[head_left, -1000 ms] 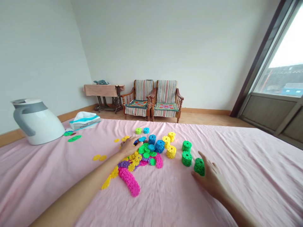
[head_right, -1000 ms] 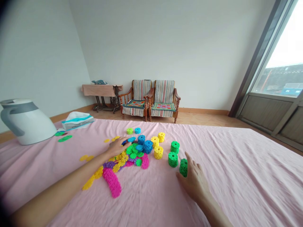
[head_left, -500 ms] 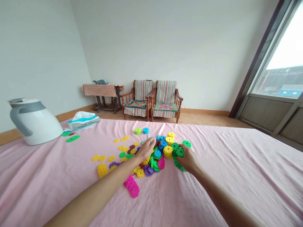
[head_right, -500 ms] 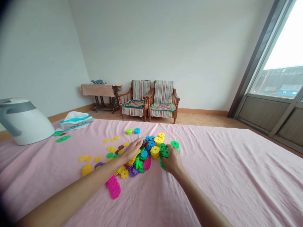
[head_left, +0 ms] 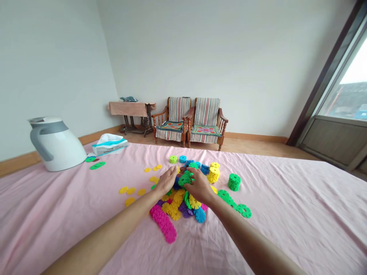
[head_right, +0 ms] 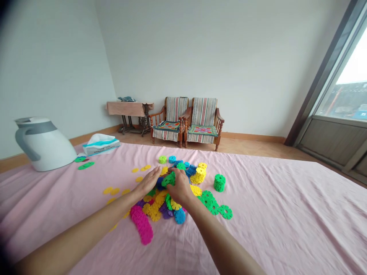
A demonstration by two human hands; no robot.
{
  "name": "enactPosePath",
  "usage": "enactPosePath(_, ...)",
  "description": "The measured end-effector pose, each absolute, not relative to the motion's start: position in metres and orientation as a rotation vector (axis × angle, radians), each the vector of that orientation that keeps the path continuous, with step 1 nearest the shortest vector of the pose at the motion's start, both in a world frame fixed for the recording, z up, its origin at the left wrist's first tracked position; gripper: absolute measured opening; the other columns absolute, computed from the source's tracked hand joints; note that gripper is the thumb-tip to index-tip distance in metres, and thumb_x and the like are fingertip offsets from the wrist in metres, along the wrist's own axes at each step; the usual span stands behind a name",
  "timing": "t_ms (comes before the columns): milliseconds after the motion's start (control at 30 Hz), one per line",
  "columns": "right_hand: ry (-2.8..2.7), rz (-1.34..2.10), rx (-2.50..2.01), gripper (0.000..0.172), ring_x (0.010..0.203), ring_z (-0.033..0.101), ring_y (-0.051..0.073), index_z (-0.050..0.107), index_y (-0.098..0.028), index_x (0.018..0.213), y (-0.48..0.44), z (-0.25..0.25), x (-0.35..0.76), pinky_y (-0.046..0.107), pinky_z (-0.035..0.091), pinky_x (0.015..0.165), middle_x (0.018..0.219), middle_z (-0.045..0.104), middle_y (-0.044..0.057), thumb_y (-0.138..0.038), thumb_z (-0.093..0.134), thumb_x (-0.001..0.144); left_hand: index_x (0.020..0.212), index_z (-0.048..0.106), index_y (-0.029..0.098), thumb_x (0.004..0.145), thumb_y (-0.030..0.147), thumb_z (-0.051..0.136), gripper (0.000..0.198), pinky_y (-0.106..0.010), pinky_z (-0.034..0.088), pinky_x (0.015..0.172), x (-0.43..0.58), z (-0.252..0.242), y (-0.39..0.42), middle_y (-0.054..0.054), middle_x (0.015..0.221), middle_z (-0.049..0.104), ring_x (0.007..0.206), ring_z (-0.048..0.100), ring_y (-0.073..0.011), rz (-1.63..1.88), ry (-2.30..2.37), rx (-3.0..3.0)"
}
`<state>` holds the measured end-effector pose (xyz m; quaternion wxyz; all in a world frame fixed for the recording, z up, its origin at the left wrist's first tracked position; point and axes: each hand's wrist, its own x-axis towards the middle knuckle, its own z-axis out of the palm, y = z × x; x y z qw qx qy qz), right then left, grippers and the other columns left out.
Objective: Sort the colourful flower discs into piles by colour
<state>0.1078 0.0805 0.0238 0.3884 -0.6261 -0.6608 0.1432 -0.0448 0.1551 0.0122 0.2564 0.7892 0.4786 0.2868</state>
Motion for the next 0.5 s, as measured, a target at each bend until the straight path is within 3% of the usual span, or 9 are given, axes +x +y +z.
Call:
enactPosePath(100, -1.647, 0.465, -1.470, 0.043, 0.095, 0.063, 0.020, 0.057, -0.019, 0.116, 0.083, 0.027, 0.122, 0.030, 0.053, 0.076, 0.112, 0.062, 0.008, -0.015, 0.055, 0.073, 0.128, 0.049, 0.014, 0.095, 0.048, 0.015, 0.059, -0.032, 0.040, 0.102, -0.048, 0.016, 0.170, -0.010, 0.134, 0.055, 0.125, 0.049, -0.0216, 0.750, 1.358, 2.199)
enactPosePath(200, -1.607, 0.261, -1.610, 0.041, 0.103, 0.060, 0.023, 0.057, -0.016, 0.115, 0.087, 0.032, 0.163, 0.036, 0.047, 0.089, 0.109, 0.063, 0.011, -0.015, 0.053, 0.074, 0.130, 0.048, 0.015, 0.095, 0.047, 0.020, 0.055, -0.031, 0.038, 0.104, -0.046, 0.019, 0.194, -0.009, 0.136, 0.054, 0.126, 0.048, -0.0203, 0.699, 1.389, 2.298)
enactPosePath(333, -1.825, 0.093, -1.910, 0.084, 0.126, 0.042, 0.033, 0.035, -0.014, 0.139, 0.095, 0.037, 0.216, 0.046, 0.035, 0.101, 0.133, 0.048, 0.018, -0.020, 0.068, 0.062, 0.133, 0.047, 0.018, 0.086, 0.051, 0.044, 0.057, -0.038, 0.028, 0.109, -0.036, 0.020, 0.235, -0.010, 0.141, 0.047, 0.132, 0.038, -0.0266, 0.566, 1.468, 2.455)
enactPosePath(433, -2.006, 0.212, -2.129, 0.115, 0.135, 0.026, 0.041, 0.020, -0.016, 0.147, 0.104, 0.039, 0.232, 0.053, 0.026, 0.104, 0.147, 0.029, 0.023, -0.025, 0.079, 0.049, 0.137, 0.043, 0.021, 0.075, 0.060, 0.055, 0.074, -0.052, 0.025, 0.107, -0.026, 0.020, 0.261, -0.014, 0.147, 0.037, 0.137, 0.027, -0.0376, 0.437, 1.551, 2.536)
enactPosePath(500, -2.049, 0.332, -2.235, 0.127, 0.136, 0.021, 0.043, 0.013, -0.020, 0.149, 0.111, 0.039, 0.234, 0.056, 0.023, 0.104, 0.150, 0.022, 0.022, -0.028, 0.083, 0.044, 0.140, 0.038, 0.024, 0.071, 0.065, 0.056, 0.082, -0.056, 0.026, 0.104, -0.017, 0.020, 0.275, -0.015, 0.149, 0.033, 0.137, 0.023, -0.0405, 0.342, 1.554, 2.594)
